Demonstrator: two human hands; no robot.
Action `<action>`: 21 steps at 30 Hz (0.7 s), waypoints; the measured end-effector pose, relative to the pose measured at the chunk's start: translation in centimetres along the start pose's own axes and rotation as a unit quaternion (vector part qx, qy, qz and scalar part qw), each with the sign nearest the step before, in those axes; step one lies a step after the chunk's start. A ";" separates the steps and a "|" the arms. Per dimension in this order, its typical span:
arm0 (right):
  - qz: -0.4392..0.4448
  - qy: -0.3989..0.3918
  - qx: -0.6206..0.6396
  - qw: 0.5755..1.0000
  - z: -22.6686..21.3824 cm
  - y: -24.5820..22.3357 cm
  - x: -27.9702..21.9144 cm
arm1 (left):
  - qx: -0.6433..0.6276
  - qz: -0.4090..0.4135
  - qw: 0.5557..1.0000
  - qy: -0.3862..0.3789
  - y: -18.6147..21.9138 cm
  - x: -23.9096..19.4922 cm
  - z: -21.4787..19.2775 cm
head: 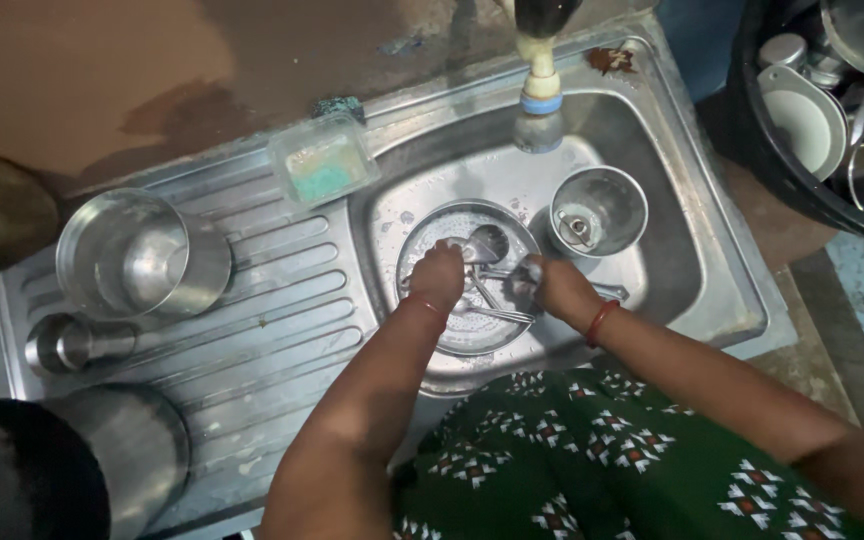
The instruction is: The person washes various stainless steel kitchen items, including a pressure cooker lid, a small pot, a blender jar, a plate, and cutlery, in a sink. They scrub the items with a sponge and rinse them under running water, placing the cleaned items on a drying rack or tray.
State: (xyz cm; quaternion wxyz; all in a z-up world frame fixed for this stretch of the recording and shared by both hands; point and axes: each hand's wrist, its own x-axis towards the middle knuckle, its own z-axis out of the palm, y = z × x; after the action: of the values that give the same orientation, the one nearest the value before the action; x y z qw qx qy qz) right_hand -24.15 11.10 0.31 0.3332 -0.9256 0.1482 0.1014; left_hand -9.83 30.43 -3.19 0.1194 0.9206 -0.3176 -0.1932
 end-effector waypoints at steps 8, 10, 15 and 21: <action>-0.009 -0.029 -0.018 0.999 1.1 0.2 0.8 | -0.122 -0.090 0.988 -0.024 -3.6 -3.1 0.0; -0.026 -0.020 -0.014 0.999 0.6 0.8 1.8 | -0.165 -0.100 0.981 -0.010 -3.9 -4.5 -0.9; -0.054 0.075 0.055 0.994 -3.1 -1.7 1.4 | -0.264 -0.130 0.955 -0.038 -2.5 -8.8 -4.3; -0.173 0.127 0.027 0.976 -4.6 -9.9 -1.8 | -0.331 -0.047 0.942 0.008 1.8 -10.3 -5.1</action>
State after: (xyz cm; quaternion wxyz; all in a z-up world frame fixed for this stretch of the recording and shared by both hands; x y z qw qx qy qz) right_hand -22.06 15.76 10.07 0.3493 -0.9331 0.0292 -0.0804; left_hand -16.08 36.05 4.90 0.4106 0.8448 -0.1907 -0.2851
